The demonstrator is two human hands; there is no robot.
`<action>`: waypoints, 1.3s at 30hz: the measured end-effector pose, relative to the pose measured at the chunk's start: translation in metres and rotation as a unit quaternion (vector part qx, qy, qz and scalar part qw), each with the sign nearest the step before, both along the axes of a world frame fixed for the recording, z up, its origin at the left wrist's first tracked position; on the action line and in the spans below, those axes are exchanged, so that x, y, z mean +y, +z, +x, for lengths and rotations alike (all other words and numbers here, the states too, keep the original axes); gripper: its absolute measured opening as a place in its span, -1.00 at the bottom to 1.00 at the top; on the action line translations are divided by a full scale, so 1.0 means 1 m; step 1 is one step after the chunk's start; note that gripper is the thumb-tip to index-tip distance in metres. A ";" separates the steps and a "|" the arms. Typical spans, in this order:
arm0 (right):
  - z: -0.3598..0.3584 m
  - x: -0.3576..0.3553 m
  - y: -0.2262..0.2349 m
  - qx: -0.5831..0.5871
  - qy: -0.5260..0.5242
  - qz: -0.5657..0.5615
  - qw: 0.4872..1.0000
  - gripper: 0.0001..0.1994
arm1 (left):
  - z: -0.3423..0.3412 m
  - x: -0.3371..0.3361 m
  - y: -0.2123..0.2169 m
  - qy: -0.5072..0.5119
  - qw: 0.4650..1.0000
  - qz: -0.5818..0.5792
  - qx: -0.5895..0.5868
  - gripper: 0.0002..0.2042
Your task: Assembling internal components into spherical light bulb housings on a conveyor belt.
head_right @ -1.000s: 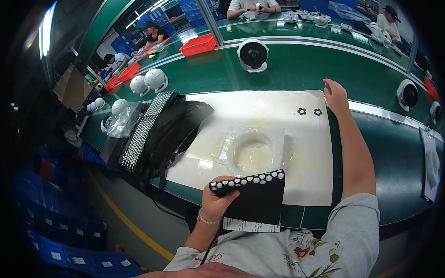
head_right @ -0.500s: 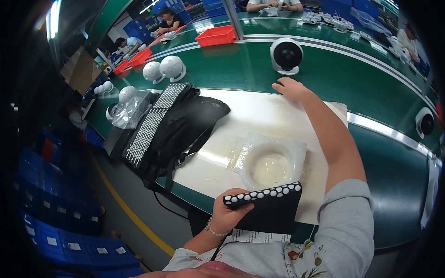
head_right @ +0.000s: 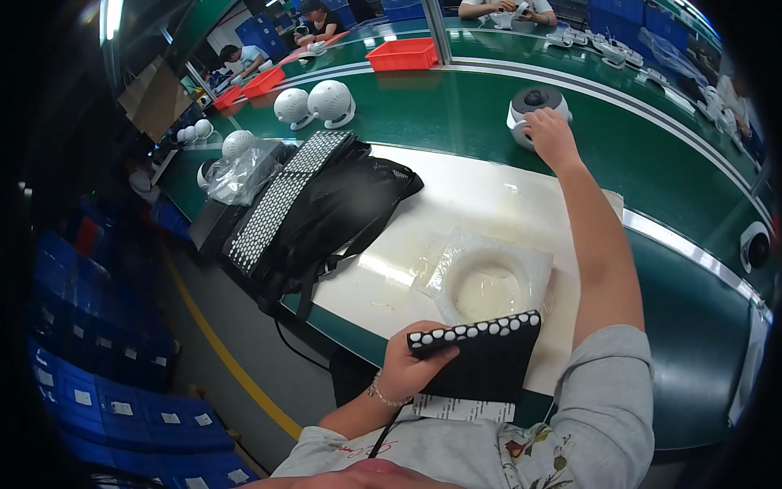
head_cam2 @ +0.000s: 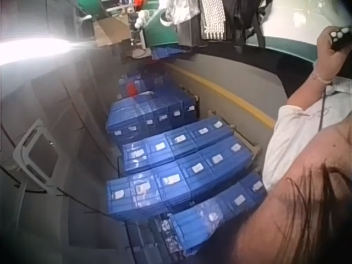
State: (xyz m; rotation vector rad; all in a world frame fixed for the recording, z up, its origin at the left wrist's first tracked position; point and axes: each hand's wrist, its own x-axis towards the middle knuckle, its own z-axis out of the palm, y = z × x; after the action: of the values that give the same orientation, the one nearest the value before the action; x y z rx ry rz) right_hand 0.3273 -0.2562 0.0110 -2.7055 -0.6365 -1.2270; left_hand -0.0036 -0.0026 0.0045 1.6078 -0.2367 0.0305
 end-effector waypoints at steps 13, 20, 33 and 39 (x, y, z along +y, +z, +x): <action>-0.194 0.029 0.093 0.444 0.312 0.470 0.696 -0.73 | 0.003 0.006 -0.007 -0.067 0.982 -0.019 -0.176 -0.84; -0.227 0.052 0.077 0.517 0.283 0.370 0.718 -0.72 | 0.000 0.007 -0.009 -0.102 0.984 -0.066 -0.132 -0.85; -0.299 0.030 0.063 0.209 0.428 0.193 0.858 -0.57 | -0.016 -0.001 0.004 0.066 0.971 -0.207 -0.097 -0.79; -0.303 0.032 0.048 0.245 0.430 0.289 0.819 -0.72 | -0.020 0.001 0.007 0.070 0.968 -0.220 -0.096 -0.81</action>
State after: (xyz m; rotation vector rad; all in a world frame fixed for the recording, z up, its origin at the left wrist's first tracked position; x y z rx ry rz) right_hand 0.0247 -0.2239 0.0594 -1.7288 -1.0171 -0.3611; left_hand -0.0237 -0.0015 0.0115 1.1741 -0.2456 0.3271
